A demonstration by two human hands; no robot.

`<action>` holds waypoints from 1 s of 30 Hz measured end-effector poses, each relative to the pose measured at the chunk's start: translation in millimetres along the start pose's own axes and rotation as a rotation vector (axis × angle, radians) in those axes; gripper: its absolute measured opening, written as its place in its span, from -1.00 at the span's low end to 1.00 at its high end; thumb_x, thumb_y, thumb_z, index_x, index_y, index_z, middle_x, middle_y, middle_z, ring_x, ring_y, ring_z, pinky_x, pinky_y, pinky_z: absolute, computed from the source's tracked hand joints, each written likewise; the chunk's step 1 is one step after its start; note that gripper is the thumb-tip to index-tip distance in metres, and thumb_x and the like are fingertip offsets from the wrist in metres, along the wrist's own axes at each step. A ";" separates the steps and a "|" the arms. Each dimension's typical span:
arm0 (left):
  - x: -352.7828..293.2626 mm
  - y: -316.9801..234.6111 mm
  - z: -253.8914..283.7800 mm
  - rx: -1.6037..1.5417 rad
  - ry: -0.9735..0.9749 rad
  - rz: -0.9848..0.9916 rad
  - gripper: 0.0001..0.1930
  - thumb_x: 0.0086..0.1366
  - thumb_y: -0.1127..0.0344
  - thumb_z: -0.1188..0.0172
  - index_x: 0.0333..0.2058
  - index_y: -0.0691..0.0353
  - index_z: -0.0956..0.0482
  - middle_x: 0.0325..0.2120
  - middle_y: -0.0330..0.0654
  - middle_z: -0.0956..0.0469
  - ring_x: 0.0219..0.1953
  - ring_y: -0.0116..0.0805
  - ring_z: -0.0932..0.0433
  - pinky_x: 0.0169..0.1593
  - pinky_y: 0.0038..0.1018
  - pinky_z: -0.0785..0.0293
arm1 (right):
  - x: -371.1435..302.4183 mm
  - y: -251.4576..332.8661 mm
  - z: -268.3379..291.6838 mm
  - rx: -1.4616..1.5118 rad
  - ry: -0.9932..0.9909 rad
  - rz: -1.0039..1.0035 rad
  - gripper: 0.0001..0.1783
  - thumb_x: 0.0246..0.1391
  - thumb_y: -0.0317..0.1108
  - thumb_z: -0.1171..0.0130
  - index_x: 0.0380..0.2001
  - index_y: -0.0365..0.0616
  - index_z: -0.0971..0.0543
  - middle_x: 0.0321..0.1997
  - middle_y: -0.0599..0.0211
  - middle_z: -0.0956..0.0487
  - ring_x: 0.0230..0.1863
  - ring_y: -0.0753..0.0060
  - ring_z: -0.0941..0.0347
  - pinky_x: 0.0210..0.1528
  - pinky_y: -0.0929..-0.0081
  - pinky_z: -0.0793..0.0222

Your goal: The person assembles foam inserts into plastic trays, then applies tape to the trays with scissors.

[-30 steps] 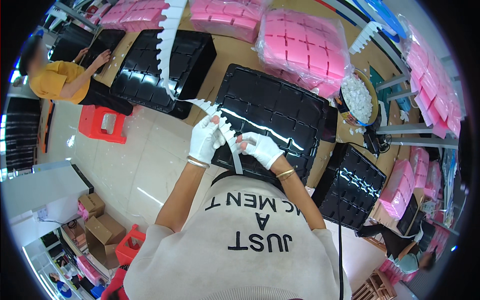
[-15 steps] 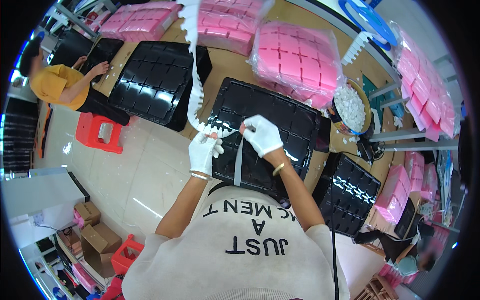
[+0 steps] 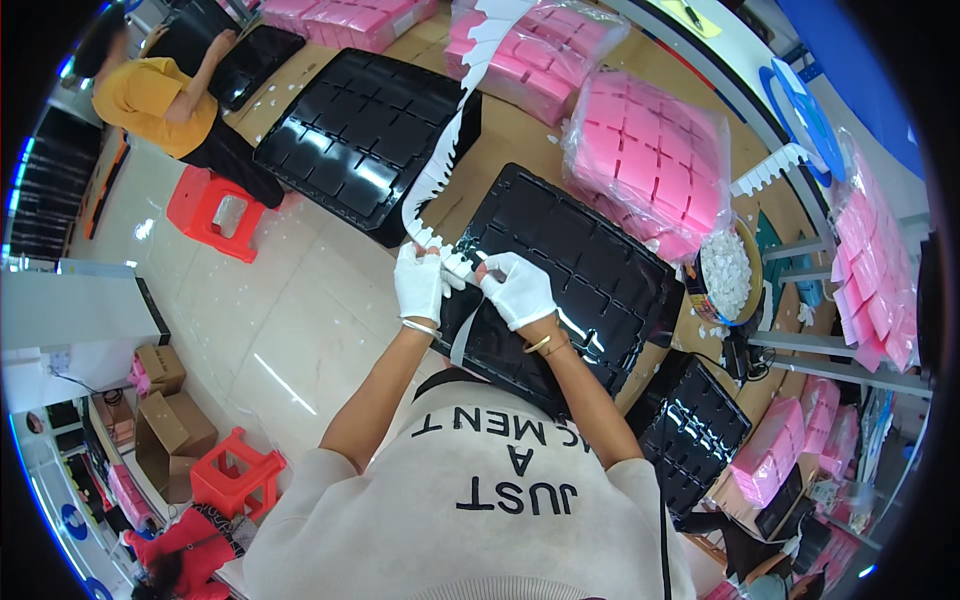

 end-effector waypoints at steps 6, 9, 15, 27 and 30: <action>-5.9 -0.6 -3.5 -0.095 0.052 0.083 -0.89 0.36 0.43 -0.05 -0.21 0.34 -0.42 -0.58 -0.16 -0.53 -0.75 -0.44 -0.48 -0.74 -0.57 -0.22 | -6.2 -16.6 1.9 0.139 -0.087 -0.108 -0.86 0.06 -0.34 -0.25 -0.32 -0.15 -0.66 -0.39 0.29 -0.62 -0.34 0.47 -0.56 -0.22 0.55 -0.45; -3.6 2.8 10.1 -0.052 0.018 0.074 -0.90 0.36 0.45 -0.04 -0.20 0.34 -0.40 -0.59 -0.18 -0.52 -0.73 -0.45 -0.50 -0.75 -0.58 -0.21 | -2.6 -41.7 -1.3 0.316 -0.140 -0.147 -0.82 0.08 -0.33 -0.27 -0.28 -0.17 -0.63 -0.37 0.29 -0.62 -0.33 0.51 -0.56 -0.21 0.52 -0.45; -33.1 16.5 49.5 -0.107 0.026 0.032 -0.92 0.41 0.47 0.05 -0.16 0.30 -0.33 -0.39 -0.12 -0.54 -0.46 -0.44 -0.56 -0.45 -0.51 -0.56 | 71.3 -55.9 35.6 -0.111 -0.307 0.284 -0.92 0.07 -0.40 -0.23 -0.40 -0.18 -0.60 -0.03 0.14 -0.58 0.06 0.15 -0.51 0.11 0.39 -0.39; -81.1 28.4 17.5 0.470 -0.114 -0.467 -0.77 0.05 0.59 -0.17 -0.31 0.24 -0.38 -0.20 -0.06 -0.54 -0.19 -0.03 -0.49 -0.08 -0.22 -0.37 | 112.9 -203.2 83.2 -0.479 -0.023 0.230 -0.75 0.20 -0.36 -0.03 -0.15 -0.24 -0.57 -0.21 0.19 -0.61 -0.20 0.26 -0.52 -0.08 0.26 -0.44; -84.5 42.6 9.8 0.442 -0.036 -0.440 -0.80 -0.05 0.59 -0.15 -0.41 0.25 -0.38 -0.31 -0.06 -0.52 -0.25 -0.01 -0.51 -0.15 -0.20 -0.40 | 105.3 -169.7 77.1 -0.174 -0.124 0.164 -0.89 0.09 -0.47 -0.13 -0.29 -0.22 -0.54 0.10 0.13 -0.56 0.05 0.23 -0.46 0.21 0.32 -0.27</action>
Point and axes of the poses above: each hand's wrist, its own x-axis towards the middle knuckle, its own z-axis out of the back of the hand, y = z × x, the point moved 2 cm from there along x, towards the middle knuckle
